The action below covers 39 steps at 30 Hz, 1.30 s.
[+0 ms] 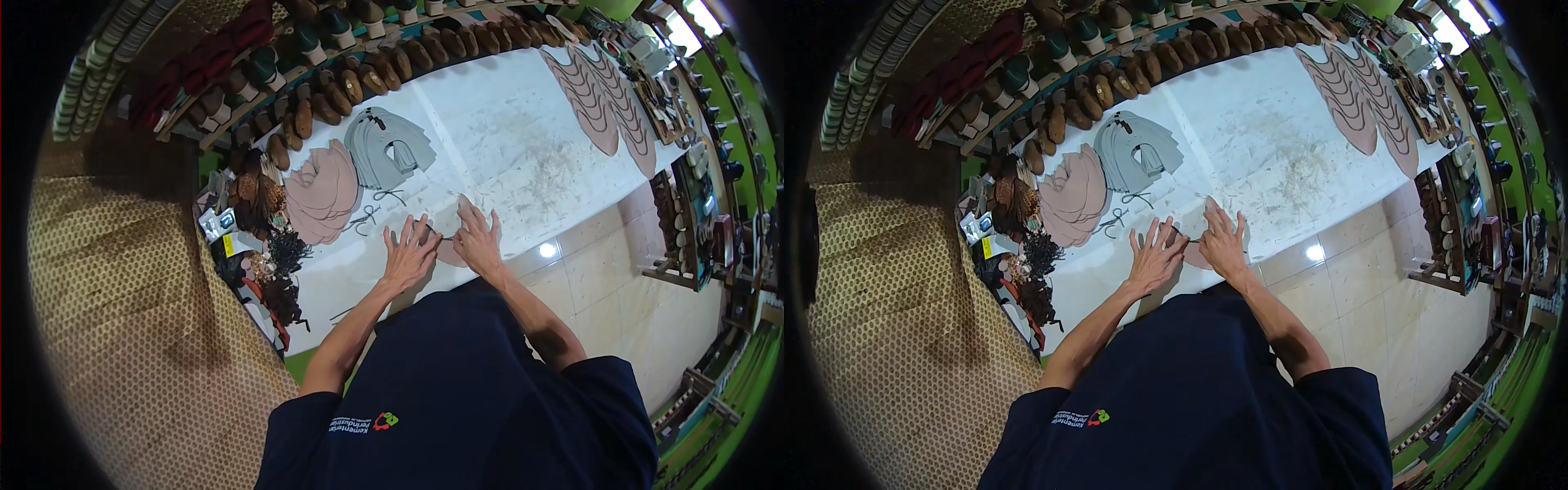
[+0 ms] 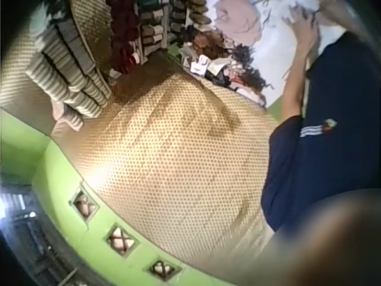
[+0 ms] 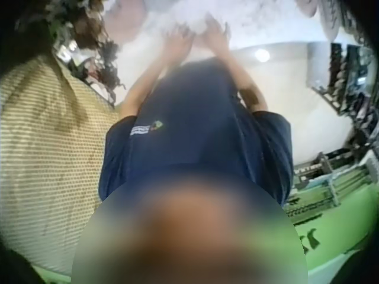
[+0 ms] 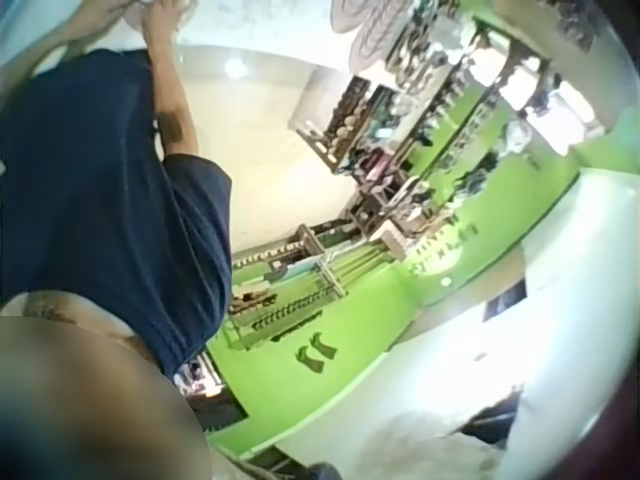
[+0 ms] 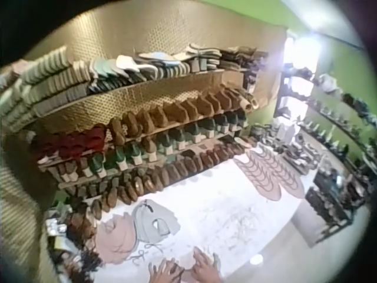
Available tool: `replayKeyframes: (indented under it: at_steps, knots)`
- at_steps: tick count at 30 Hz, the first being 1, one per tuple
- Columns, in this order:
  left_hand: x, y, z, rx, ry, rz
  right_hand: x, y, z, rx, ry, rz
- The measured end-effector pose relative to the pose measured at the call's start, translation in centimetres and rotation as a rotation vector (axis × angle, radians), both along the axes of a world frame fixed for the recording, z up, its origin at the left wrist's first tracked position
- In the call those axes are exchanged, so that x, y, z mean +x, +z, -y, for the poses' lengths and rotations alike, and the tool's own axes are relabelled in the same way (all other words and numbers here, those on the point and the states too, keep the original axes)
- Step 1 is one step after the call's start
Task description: Applying adhesive to shoe components on a factory workbench.
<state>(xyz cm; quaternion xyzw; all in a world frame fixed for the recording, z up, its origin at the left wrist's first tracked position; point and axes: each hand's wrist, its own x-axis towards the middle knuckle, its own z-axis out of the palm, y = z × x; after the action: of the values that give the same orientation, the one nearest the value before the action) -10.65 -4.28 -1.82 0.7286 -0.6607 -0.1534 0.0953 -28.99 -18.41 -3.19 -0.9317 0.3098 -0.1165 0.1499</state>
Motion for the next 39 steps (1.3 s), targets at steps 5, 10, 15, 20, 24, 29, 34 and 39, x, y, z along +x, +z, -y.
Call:
replayKeyframes:
  at_steps: [5, 10, 15, 20, 24, 29, 34, 39]
  knots:
    - [-0.3, -0.3, 0.0, -0.003, -0.007, 0.059, 0.1, 0.4, 0.3, 0.009, 0.035, 0.001]
    - [-0.4, 0.2, 0.5, -0.04, -0.036, 0.104, 0.0, 0.6, 0.5, 0.029, 0.06, -0.034]
    - [-0.3, 0.4, 0.9, -0.075, -0.069, 0.134, 0.1, 0.7, 1.0, 0.031, 0.063, -0.028]
    - [-1.1, 0.9, 1.1, -0.01, 0.031, 0.013, 0.3, 0.9, 1.6, 0.018, 0.09, -0.023]
    - [-1.8, 0.1, 0.5, -0.077, 0.103, 0.006, 0.5, 1.4, 1.9, 0.016, 0.129, -0.073]
    - [-2.1, 0.1, 0.3, -0.079, 0.049, 0.058, 0.6, 1.3, 2.2, 0.001, 0.149, -0.073]
    - [-2.4, 0.3, 0.3, -0.086, 0.015, 0.102, 0.7, 1.4, 2.4, 0.011, 0.163, -0.087]
    - [-2.7, 0.2, 0.0, -0.099, 0.037, 0.147, 1.1, 1.5, 2.3, -0.012, 0.181, -0.127]
